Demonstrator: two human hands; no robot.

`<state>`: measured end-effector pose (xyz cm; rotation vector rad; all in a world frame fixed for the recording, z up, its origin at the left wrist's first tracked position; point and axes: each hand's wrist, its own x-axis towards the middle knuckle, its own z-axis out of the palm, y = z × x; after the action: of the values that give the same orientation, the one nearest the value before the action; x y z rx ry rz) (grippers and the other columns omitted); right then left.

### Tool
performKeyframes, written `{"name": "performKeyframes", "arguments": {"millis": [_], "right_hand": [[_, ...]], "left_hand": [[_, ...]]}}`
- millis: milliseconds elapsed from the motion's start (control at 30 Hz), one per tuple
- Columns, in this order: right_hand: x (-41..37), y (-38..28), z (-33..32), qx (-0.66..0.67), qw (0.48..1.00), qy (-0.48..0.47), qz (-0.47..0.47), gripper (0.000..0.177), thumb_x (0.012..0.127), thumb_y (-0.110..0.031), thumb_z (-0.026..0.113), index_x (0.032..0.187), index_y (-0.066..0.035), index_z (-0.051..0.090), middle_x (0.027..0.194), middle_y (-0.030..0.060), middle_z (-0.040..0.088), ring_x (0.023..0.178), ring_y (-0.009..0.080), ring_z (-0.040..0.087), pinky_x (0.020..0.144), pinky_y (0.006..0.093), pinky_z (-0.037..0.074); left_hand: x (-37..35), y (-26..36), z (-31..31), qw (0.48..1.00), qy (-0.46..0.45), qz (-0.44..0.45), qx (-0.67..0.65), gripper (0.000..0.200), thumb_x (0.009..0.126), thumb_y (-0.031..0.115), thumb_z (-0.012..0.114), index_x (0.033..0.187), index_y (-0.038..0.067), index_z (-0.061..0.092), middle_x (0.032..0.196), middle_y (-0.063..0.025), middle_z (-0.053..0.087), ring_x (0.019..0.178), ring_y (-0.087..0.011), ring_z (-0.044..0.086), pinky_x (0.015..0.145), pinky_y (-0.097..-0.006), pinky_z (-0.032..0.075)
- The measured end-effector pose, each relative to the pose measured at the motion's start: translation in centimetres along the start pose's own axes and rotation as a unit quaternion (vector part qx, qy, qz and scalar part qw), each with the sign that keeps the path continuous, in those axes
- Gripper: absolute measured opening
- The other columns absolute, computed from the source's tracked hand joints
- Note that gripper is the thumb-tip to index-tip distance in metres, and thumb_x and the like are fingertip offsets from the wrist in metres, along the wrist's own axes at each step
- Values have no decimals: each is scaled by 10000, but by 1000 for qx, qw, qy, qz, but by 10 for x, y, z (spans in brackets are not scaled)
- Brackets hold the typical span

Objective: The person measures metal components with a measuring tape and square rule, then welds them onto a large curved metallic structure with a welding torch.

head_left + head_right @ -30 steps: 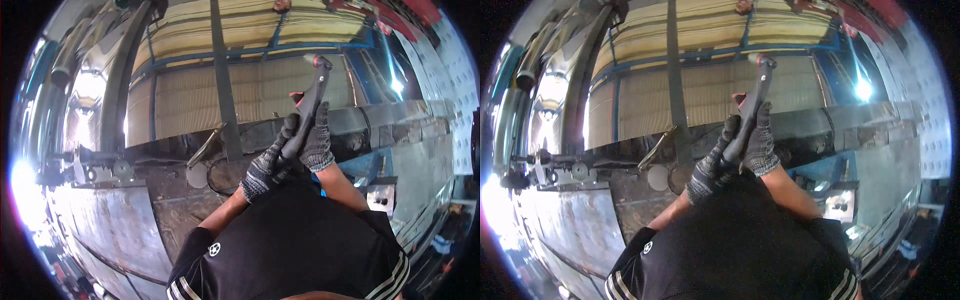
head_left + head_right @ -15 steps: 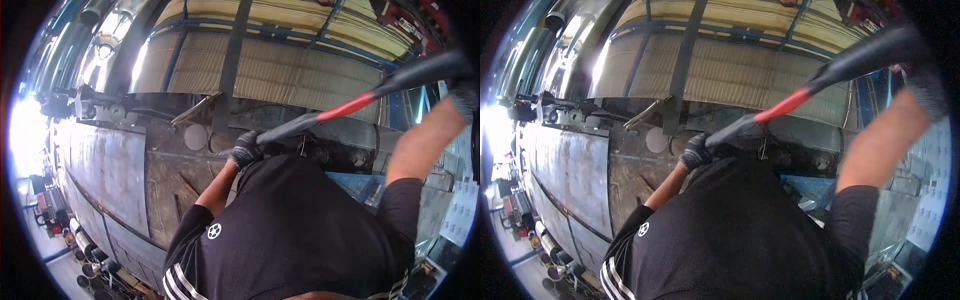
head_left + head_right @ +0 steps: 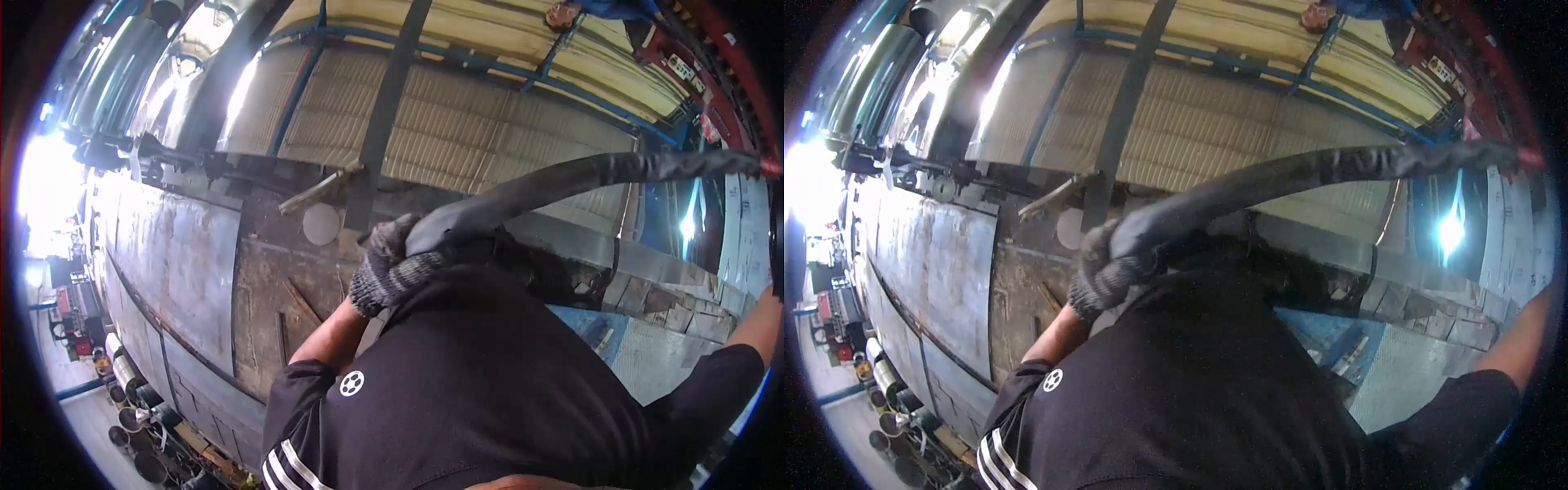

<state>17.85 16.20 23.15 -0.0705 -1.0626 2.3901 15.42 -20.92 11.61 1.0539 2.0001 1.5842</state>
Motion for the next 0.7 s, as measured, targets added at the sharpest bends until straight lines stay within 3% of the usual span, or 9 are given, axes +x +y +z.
{"name": "performKeyframes", "arguments": {"millis": [67, 100, 200, 433, 500, 533, 600, 633, 700], "right_hand": [[27, -18, 8, -18, 1000, -18, -18, 531, 952, -606, 529, 1061, -91, 601, 772, 75, 608, 622, 199, 576, 556, 370, 488], [39, -30, 12, -28, 999, -26, -29, 531, 951, -606, 529, 1058, -91, 602, 771, 75, 609, 621, 201, 577, 555, 372, 489], [77, -62, 23, -55, 996, -41, -62, 529, 950, -607, 532, 1049, -92, 604, 767, 78, 613, 616, 205, 579, 552, 377, 490], [164, -112, 16, -111, 988, -17, -108, 526, 946, -610, 537, 1028, -95, 608, 759, 82, 620, 604, 215, 584, 544, 390, 493], [196, -118, 10, -128, 986, -2, -107, 525, 945, -610, 538, 1022, -95, 609, 756, 84, 622, 600, 218, 585, 542, 394, 494], [209, -119, 9, -136, 985, 6, -104, 525, 945, -611, 539, 1019, -96, 610, 755, 84, 623, 599, 219, 586, 541, 396, 494], [242, -118, 2, -152, 983, 26, -95, 524, 944, -611, 541, 1013, -97, 611, 752, 86, 625, 595, 222, 588, 539, 399, 495], [260, -116, -1, -161, 982, 35, -90, 524, 943, -612, 541, 1010, -97, 611, 751, 86, 626, 594, 224, 588, 538, 401, 495], [296, -112, -5, -179, 980, 46, -78, 523, 942, -612, 543, 1005, -98, 613, 748, 88, 628, 590, 227, 590, 536, 405, 496]], "left_hand": [[23, -2, -1, 962, 71, -45, -258, 437, 764, 161, 798, 1104, -67, 643, 962, -142, 717, 873, -244, 698, 795, -358, 547], [42, 9, -5, 963, 67, -26, -258, 437, 764, 161, 798, 1104, -67, 643, 962, -142, 717, 873, -244, 698, 795, -358, 547], [103, 90, -26, 812, -27, 75, -578, 519, 1086, 426, 364, 1336, 4, 533, 900, -106, 639, 734, -201, 639, 644, -333, 557], [271, 66, -93, 902, 11, 198, -382, 428, 1073, 462, 404, 1200, 101, 595, 667, 31, 521, 490, -116, 490, 481, -286, 423], [330, 30, -104, 854, -25, 60, -516, 376, 1062, 466, 451, 1065, 125, 608, 646, 56, 497, 503, -101, 494, 486, -277, 423], [354, 15, -105, 852, -30, 59, -520, 376, 1062, 466, 451, 1065, 125, 608, 646, 56, 497, 503, -101, 494, 486, -277, 423], [403, -20, -106, 891, 22, -7, -454, 349, 1017, 471, 564, 1001, 126, 610, 623, 54, 474, 516, -102, 502, 492, -275, 428], [422, -41, -104, 889, 18, -11, -458, 349, 1017, 471, 564, 1001, 126, 610, 623, 54, 474, 516, -102, 502, 492, -275, 428], [456, -86, -93, 916, 61, -114, -380, 359, 958, 464, 670, 1056, 121, 635, 625, 36, 498, 523, -109, 511, 489, -280, 436]]}}
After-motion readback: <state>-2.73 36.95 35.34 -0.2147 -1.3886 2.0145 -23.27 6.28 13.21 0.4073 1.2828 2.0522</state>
